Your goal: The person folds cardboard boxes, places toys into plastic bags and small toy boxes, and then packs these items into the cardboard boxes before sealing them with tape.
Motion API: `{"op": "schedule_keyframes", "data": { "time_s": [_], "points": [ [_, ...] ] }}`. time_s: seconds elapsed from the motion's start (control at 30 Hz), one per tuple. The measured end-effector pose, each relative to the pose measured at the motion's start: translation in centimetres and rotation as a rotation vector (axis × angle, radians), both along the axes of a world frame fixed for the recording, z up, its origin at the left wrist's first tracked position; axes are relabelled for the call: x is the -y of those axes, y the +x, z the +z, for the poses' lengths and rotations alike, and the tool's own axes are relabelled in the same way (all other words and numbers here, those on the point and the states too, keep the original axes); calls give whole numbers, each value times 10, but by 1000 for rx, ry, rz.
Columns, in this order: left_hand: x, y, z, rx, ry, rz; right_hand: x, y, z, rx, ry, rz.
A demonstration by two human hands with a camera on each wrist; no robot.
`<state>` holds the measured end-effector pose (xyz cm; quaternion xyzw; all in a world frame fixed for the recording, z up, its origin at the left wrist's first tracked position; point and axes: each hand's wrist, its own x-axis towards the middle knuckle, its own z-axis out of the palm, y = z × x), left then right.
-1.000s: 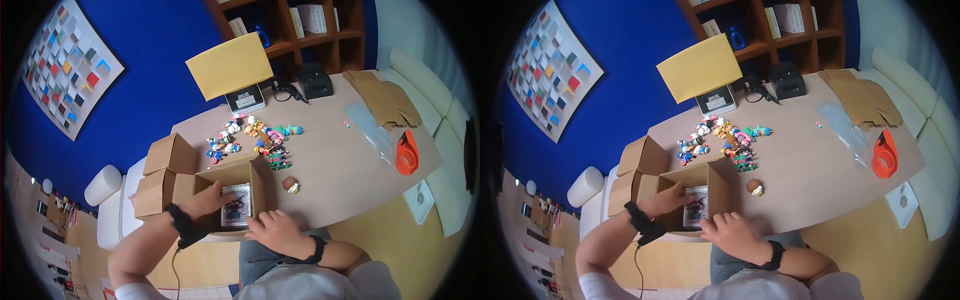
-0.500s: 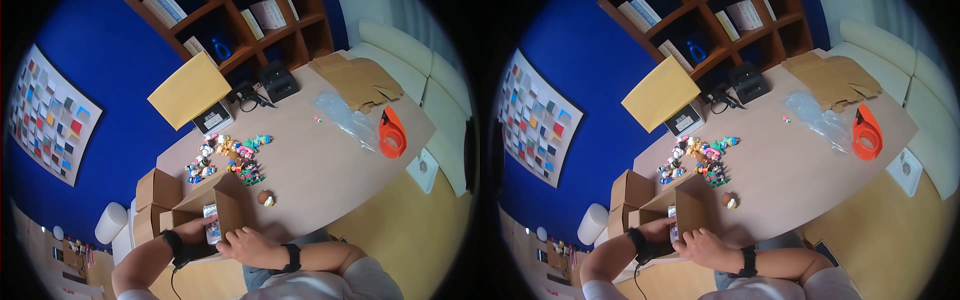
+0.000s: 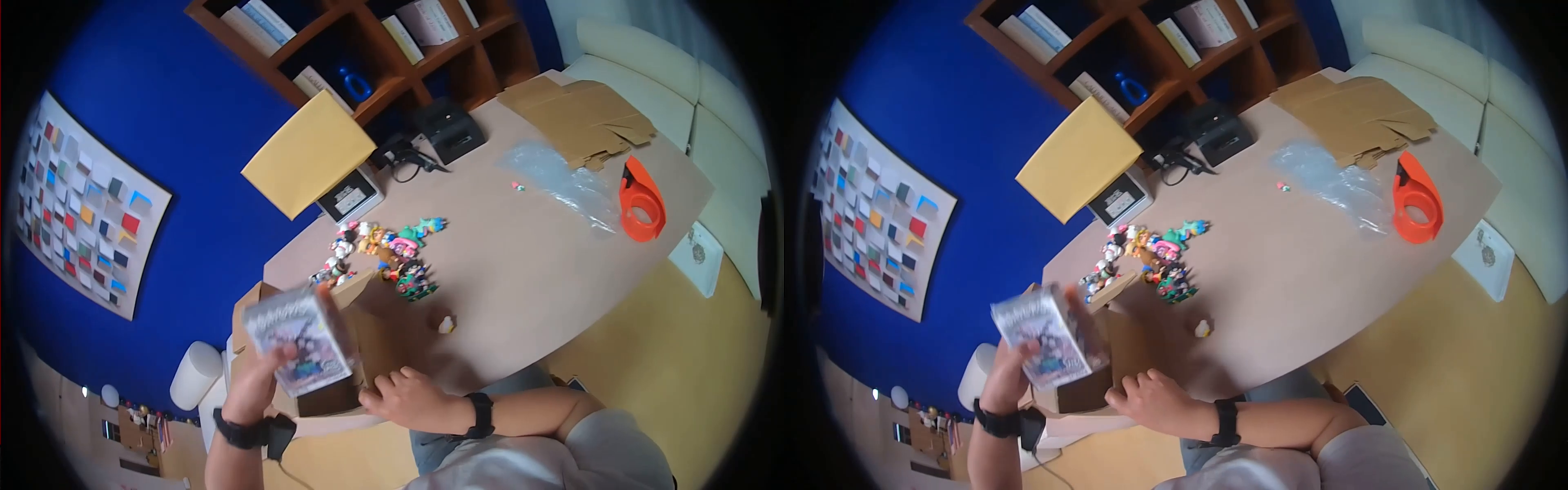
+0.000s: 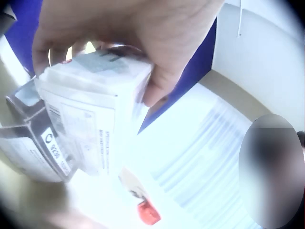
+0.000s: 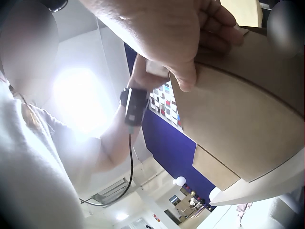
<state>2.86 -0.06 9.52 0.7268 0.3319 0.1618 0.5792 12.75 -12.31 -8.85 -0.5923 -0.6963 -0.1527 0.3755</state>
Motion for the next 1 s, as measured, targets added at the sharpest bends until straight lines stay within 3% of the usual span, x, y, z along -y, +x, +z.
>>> {"op": "schedule_keyframes", "data": {
  "time_s": [0.07, 0.13, 0.2, 0.23, 0.3, 0.4, 0.47, 0.6, 0.63, 0.67, 0.73, 0.77, 0.83, 0.87, 0.9, 0.93, 1.0],
  "points": [
    [8, 30, 10, 12, 17, -76, -4, -4, -3, -23, -10, 0],
    [21, 83, 3, 79, -146, -236, 1, -5, 9, -51, 32, 21],
    [26, 137, -20, 18, -262, -393, 2, -5, 13, -37, 40, -10],
    [26, 164, -36, -54, -284, -475, 4, -6, 16, -98, -84, 14],
    [35, 205, -79, -170, -267, -483, 5, -9, 22, -222, -330, 46],
    [40, 242, -144, -299, -247, -370, -9, -6, -3, 55, 88, -57],
    [40, 247, -156, -312, -327, -301, -8, -4, -7, -25, 55, 23],
    [24, 237, -162, -321, -289, -253, -9, -3, 6, -47, -30, 30],
    [17, 233, -156, -371, -172, -240, -6, -2, 12, -33, -58, 5],
    [13, 226, -153, -319, -65, -262, -6, -4, 10, -199, -58, 48],
    [38, 202, -100, -217, 148, -310, -10, -10, -2, -536, -64, 130],
    [50, 183, -77, -82, 143, -373, -12, -11, -5, -706, -68, 169],
    [81, 128, -20, 216, 231, -548, -14, 5, -3, -427, 155, 54],
    [89, 101, 19, 89, 633, -676, -15, 15, -1, -288, 267, 0],
    [101, 65, 42, 155, 982, -619, -12, 22, 5, -207, 103, 3],
    [110, 21, 43, 221, 1146, -383, -14, 29, 10, -331, 153, 4],
    [92, -23, 3, 1000, 1269, -17, -12, 42, 19, -638, 186, 42]
  ]
}}
